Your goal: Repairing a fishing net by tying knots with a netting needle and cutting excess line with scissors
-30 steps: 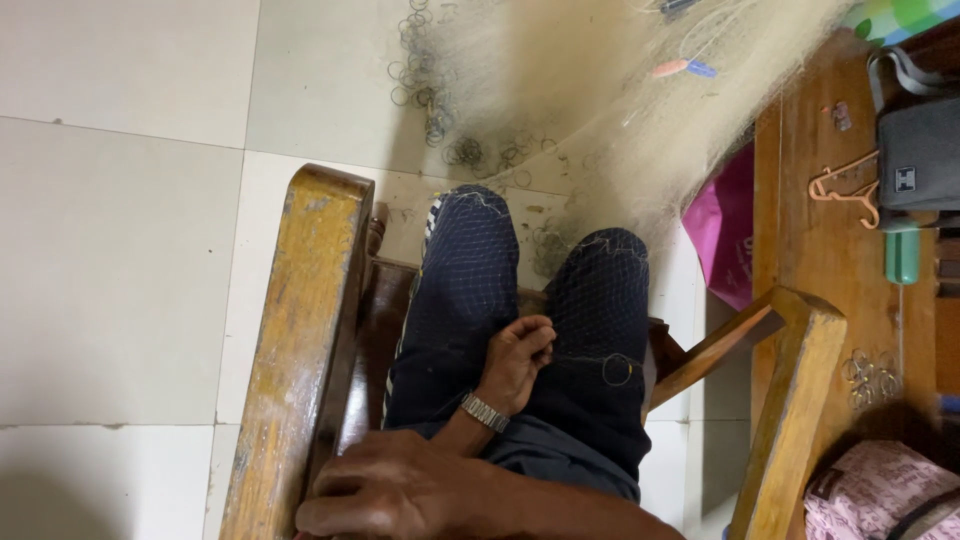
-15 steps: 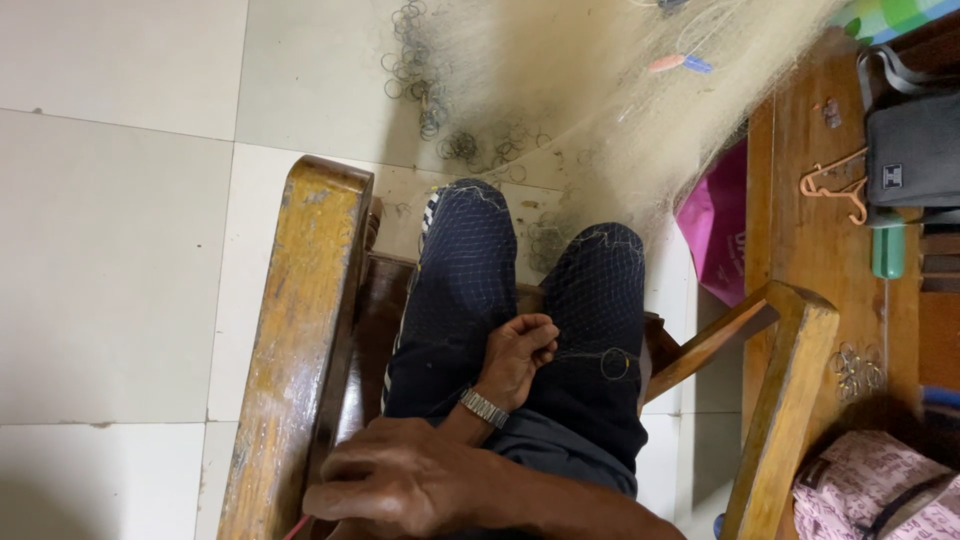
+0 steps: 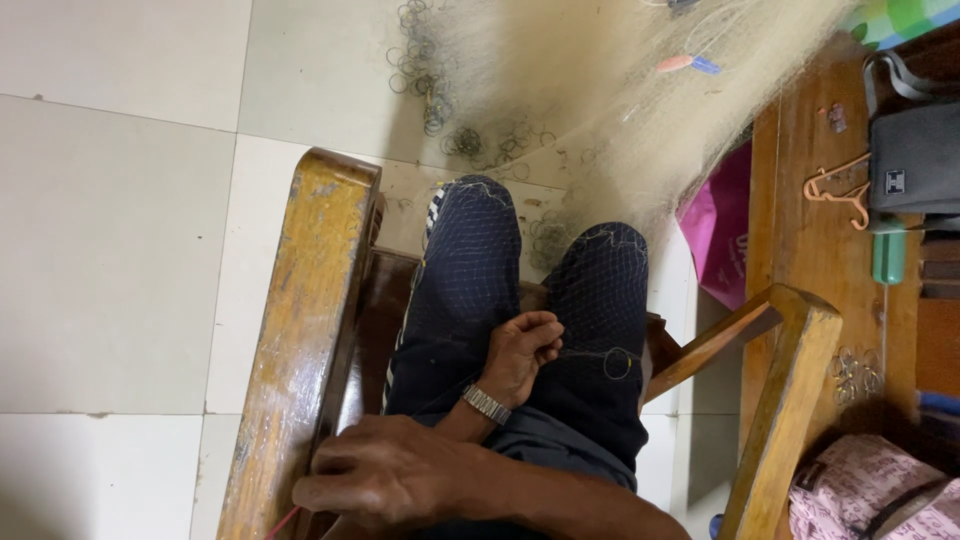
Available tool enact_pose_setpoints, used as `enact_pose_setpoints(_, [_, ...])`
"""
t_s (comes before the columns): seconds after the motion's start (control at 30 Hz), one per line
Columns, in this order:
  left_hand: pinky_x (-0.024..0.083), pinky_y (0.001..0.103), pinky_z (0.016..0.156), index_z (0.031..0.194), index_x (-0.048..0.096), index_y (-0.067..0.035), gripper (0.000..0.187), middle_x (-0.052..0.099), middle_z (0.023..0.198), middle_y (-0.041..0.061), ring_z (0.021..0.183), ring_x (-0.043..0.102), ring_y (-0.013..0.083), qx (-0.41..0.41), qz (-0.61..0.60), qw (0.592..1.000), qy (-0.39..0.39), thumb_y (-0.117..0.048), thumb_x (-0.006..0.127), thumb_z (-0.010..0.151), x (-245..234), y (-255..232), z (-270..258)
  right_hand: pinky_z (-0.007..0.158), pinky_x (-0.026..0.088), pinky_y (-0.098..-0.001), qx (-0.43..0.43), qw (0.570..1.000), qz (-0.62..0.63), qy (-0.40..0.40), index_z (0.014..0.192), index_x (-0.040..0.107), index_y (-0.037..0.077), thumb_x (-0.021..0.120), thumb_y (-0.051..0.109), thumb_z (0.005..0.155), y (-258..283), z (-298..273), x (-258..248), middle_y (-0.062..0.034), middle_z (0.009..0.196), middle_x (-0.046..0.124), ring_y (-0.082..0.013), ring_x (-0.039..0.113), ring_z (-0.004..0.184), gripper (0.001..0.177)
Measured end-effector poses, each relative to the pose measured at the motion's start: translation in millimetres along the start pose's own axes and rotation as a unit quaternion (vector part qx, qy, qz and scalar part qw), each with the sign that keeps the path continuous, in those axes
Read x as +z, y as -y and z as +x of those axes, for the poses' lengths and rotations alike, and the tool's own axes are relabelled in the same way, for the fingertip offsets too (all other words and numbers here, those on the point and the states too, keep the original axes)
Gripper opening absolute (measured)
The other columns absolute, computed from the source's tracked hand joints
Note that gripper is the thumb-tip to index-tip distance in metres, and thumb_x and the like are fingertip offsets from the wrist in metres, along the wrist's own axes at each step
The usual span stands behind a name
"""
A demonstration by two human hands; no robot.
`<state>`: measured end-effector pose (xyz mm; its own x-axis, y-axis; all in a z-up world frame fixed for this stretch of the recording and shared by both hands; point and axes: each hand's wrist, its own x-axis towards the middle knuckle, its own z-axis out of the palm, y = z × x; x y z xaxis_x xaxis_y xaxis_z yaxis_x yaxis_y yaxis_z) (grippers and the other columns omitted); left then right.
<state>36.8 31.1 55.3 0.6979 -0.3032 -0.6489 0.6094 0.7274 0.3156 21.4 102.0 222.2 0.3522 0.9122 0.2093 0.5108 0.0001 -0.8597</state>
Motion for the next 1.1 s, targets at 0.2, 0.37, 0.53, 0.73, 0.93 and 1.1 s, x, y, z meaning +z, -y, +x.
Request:
enact_pose_setpoints(0.2, [0.048, 0.02, 0.05, 0.087, 0.062, -0.004, 0.015, 0.062, 0.069, 0.006, 0.058, 0.058, 0.0122, -0.003, -0.022, 1.0, -0.008, -0.003, 0.071, 0.075, -1, 4, 3, 0.06, 0.038, -0.0454, 0.014, 0.999, -0.014, 0.045, 0.103, 0.046, 0.005, 0.032, 0.041, 0.094, -18, -7, 26, -0.0155, 0.084, 0.047, -0.0369, 0.05, 0.07, 0.039])
enact_pose_setpoints(0.37, [0.047, 0.021, 0.051, 0.084, 0.062, -0.006, 0.01, 0.063, 0.073, 0.006, 0.06, 0.058, 0.012, 0.03, -0.011, 0.999, -0.012, -0.007, 0.069, 0.077, -3, 8, 6, 0.058, 0.039, -0.0456, 0.002, 1.0, -0.007, 0.026, 0.1, 0.046, 0.003, 0.032, 0.041, 0.094, -20, -3, 28, -0.0155, 0.084, 0.048, -0.0367, 0.05, 0.066, 0.041])
enact_pose_setpoints(0.53, [0.046, 0.022, 0.05, 0.08, 0.063, -0.004, 0.004, 0.063, 0.071, 0.007, 0.06, 0.058, 0.0133, 0.029, 0.006, 0.999, -0.02, -0.002, 0.065, 0.078, -6, 11, 9, 0.044, 0.039, -0.0474, 0.124, 0.988, -0.047, 0.076, 0.098, 0.043, -0.001, 0.039, 0.032, 0.09, 10, 11, 12, -0.017, 0.085, 0.054, -0.0373, 0.056, 0.07, 0.034])
enact_pose_setpoints(0.73, [0.047, 0.023, 0.054, 0.086, 0.059, -0.008, 0.011, 0.062, 0.073, 0.006, 0.061, 0.059, 0.0139, -0.057, 0.029, 0.998, 0.022, -0.008, 0.067, 0.079, -23, 6, 17, 0.072, 0.043, -0.0388, 0.01, 0.969, -0.241, 0.044, 0.108, 0.05, 0.005, 0.044, 0.012, 0.098, -2, -27, -41, -0.0131, 0.1, 0.051, -0.0255, 0.054, 0.086, 0.013])
enact_pose_setpoints(0.93, [0.056, 0.025, 0.056, 0.087, 0.062, -0.002, 0.014, 0.062, 0.078, 0.011, 0.067, 0.063, 0.0188, -0.011, -0.061, 0.998, 0.022, 0.0, 0.069, 0.075, -27, 31, 23, 0.068, 0.05, -0.0386, 0.214, 0.88, -0.407, -0.12, 0.104, 0.064, 0.014, 0.042, 0.02, 0.092, -100, -164, -120, -0.0109, 0.097, 0.056, -0.0306, 0.059, 0.085, 0.025])
enact_pose_setpoints(1.1, [0.056, 0.028, 0.058, 0.088, 0.064, -0.001, 0.016, 0.062, 0.077, 0.011, 0.068, 0.063, 0.0206, -0.023, -0.071, 0.996, 0.038, -0.003, 0.071, 0.074, -31, 40, 20, 0.063, 0.051, -0.0229, 0.326, 0.818, -0.404, -0.249, 0.094, 0.071, 0.025, 0.057, 0.019, 0.084, -96, -223, -68, 0.0043, 0.085, 0.058, -0.0143, 0.061, 0.074, 0.018])
